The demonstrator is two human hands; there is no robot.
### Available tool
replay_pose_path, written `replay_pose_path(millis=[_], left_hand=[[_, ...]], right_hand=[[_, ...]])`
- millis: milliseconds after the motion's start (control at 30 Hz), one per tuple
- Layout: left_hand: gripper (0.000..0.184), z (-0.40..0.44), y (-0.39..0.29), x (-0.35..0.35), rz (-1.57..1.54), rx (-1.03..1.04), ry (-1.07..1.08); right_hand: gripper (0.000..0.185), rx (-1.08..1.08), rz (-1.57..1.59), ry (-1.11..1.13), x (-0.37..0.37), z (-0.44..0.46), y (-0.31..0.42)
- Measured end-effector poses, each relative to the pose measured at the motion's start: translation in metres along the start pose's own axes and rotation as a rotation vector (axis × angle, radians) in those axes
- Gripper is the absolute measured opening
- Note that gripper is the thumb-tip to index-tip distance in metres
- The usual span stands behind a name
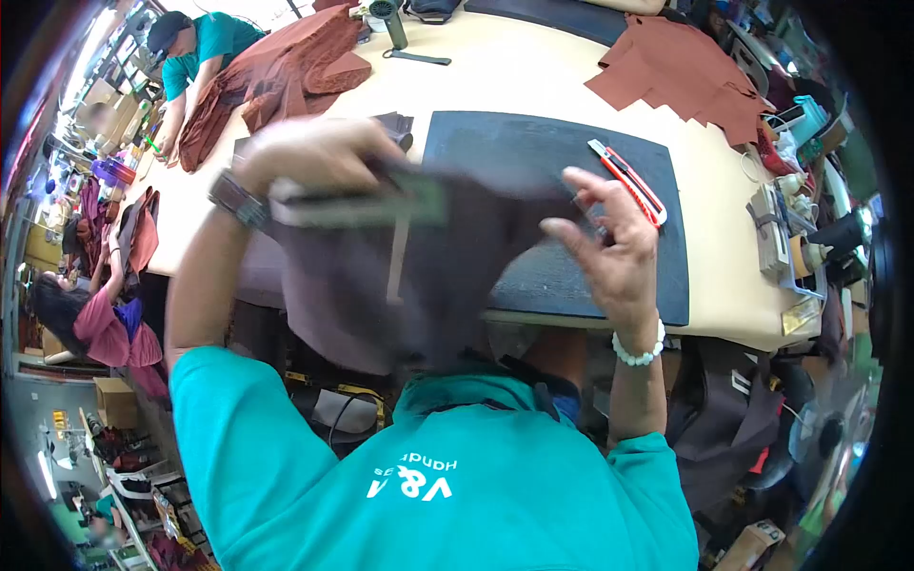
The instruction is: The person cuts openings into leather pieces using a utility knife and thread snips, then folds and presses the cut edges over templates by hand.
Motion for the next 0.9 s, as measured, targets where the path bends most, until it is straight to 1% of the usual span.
replay_pose_path(millis=[33, 67, 100, 167, 200, 233, 300, 367, 400, 433, 467, 500, 533, 567, 600, 633, 700, 800, 900], left_hand=[[0.028, -0.013, 0.040, -0.024, 0.154, -0.135, -0.077], [0.028, -0.044, 0.087, -0.047, 0.170, -0.417, -0.234], [0.031, -0.085, 0.164, -0.074, 0.607, -0.707, -0.301], [0.036, -0.174, 0.236, -0.104, 0.723, -1.068, -0.605], [0.037, -0.196, 0.268, -0.099, 0.766, -1.111, -0.458], [0.036, -0.196, 0.253, -0.087, 0.581, -1.191, -0.301], [0.030, -0.156, 0.204, -0.049, 0.087, -1.010, -0.451], [0.037, -0.097, 0.179, 0.014, -0.642, -0.761, -0.576], [0.030, -0.066, 0.144, 0.040, -0.897, -0.602, -0.701], [0.023, -0.029, 0.101, 0.063, -1.120, -0.579, -0.642], [0.025, -0.008, 0.081, 0.080, -1.124, -0.549, -0.806], [0.027, 0.022, 0.048, 0.095, -1.275, -0.385, -0.656], [0.026, 0.044, 0.022, 0.108, -1.495, -0.276, -0.716], [0.020, 0.061, 0.002, 0.119, -1.648, -0.118, -0.673], [0.016, 0.065, -0.022, 0.117, -1.787, -0.054, -0.759], [0.015, 0.070, -0.033, 0.121, -1.882, 0.003, -0.810], [0.015, 0.075, -0.045, 0.127, -1.983, 0.112, -0.841], [0.015, 0.074, -0.050, 0.130, -1.935, 0.092, -0.912], [0.014, 0.068, -0.048, 0.130, -1.863, 0.097, -0.959]], right_hand=[[0.039, 0.090, 0.097, -0.049, -0.006, -0.006, -0.016], [0.041, 0.180, 0.199, -0.097, -0.012, -0.013, -0.034], [0.044, 0.271, 0.303, -0.143, -0.015, -0.021, -0.051], [0.037, 0.347, 0.325, -0.230, -0.023, -0.036, -0.072], [0.035, 0.423, 0.356, -0.259, -0.026, -0.046, -0.081], [0.033, 0.499, 0.385, -0.288, -0.026, -0.057, -0.092], [0.029, 0.592, 0.398, -0.243, -0.012, -0.075, -0.110], [0.028, 0.685, 0.538, -0.166, 0.010, -0.082, -0.099], [0.027, 0.685, 0.645, -0.145, 0.024, -0.083, -0.091], [0.027, 0.713, 0.751, -0.112, 0.037, -0.082, -0.078], [0.027, 0.727, 0.837, -0.072, 0.049, -0.081, -0.067], [0.027, 0.741, 0.920, -0.036, 0.059, -0.080, -0.057], [0.028, 0.776, 0.996, -0.017, 0.067, -0.079, -0.049], [0.029, 0.812, 1.070, -0.001, 0.073, -0.080, -0.043], [0.029, 0.819, 1.171, -0.022, 0.079, -0.080, -0.042], [0.028, 0.854, 1.178, -0.064, 0.082, -0.082, -0.047], [0.023, 0.834, 1.142, -0.153, 0.081, -0.085, -0.058], [0.019, 0.837, 1.122, -0.220, 0.079, -0.090, -0.071], [0.019, 0.806, 1.120, -0.232, 0.076, -0.086, -0.074]])
Point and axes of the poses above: each hand's wrist, its own z-axis towards the middle knuckle, its own x-axis out of the palm, y = z × x, the point moved 8 cm from there along z, towards the middle knuckle, and after that the axes turned 5 degrees about z, right-handed, at the moved point
